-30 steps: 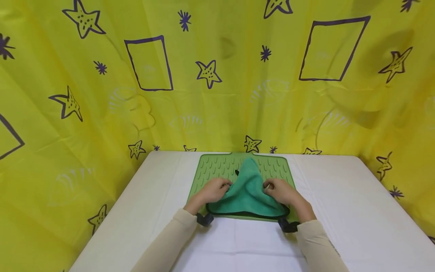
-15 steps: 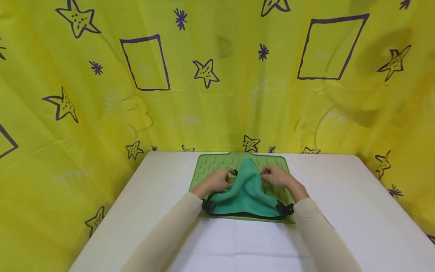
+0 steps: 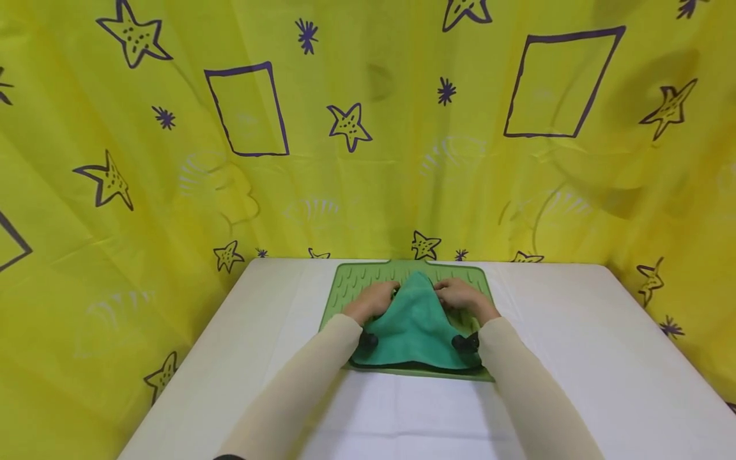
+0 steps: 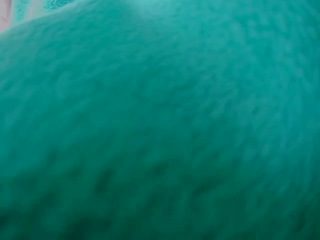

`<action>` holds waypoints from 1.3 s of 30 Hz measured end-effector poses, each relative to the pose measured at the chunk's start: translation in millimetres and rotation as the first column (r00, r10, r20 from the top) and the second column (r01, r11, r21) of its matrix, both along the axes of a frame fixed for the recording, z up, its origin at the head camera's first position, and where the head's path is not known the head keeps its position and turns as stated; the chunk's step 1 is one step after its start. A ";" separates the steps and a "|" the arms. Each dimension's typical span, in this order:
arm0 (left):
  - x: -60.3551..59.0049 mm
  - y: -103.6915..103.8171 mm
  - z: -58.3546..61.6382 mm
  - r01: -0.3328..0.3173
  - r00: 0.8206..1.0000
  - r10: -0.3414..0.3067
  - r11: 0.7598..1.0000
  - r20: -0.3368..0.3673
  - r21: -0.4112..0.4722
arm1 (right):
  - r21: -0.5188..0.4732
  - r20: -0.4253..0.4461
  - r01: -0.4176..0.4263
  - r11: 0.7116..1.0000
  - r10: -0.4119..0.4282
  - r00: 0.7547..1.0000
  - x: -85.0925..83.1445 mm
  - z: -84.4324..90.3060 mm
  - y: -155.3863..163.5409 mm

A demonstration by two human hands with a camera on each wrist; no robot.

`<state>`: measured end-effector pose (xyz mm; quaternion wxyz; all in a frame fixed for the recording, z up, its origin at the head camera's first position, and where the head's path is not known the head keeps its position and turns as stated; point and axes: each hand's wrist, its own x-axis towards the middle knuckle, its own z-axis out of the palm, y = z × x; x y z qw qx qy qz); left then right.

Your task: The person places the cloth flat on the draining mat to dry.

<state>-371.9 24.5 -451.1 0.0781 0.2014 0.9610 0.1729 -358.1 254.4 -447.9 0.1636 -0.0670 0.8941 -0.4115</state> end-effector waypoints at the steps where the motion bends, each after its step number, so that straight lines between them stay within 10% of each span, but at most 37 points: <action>1: -0.8 0.5 -0.9 -0.004 1.000 0.004 1.000 -0.023 0.006 | -0.021 0.008 0.013 1.000 -0.013 1.000 -0.2 -0.7 -0.4; 7: -4.7 -1.8 -4.9 -0.026 0.989 0.033 0.998 -0.141 0.048 | -0.120 0.011 0.028 0.992 -0.027 1.000 4.5 2.6 0.3; 14: -5.3 -19.7 11.2 -0.073 0.990 0.090 0.985 -0.106 0.155 | -0.172 -0.032 0.003 0.985 -0.009 0.999 11.6 14.0 15.9; 25: -5.5 -62.9 58.0 -0.215 0.935 0.254 0.961 -0.247 0.175 | -0.122 -0.117 0.080 0.989 -0.094 0.989 16.9 38.5 36.8; 39: -18.9 -89.1 78.1 -0.224 0.864 0.328 0.930 -0.382 0.292 | -0.070 -0.283 0.150 0.986 -0.164 0.945 11.9 53.4 24.7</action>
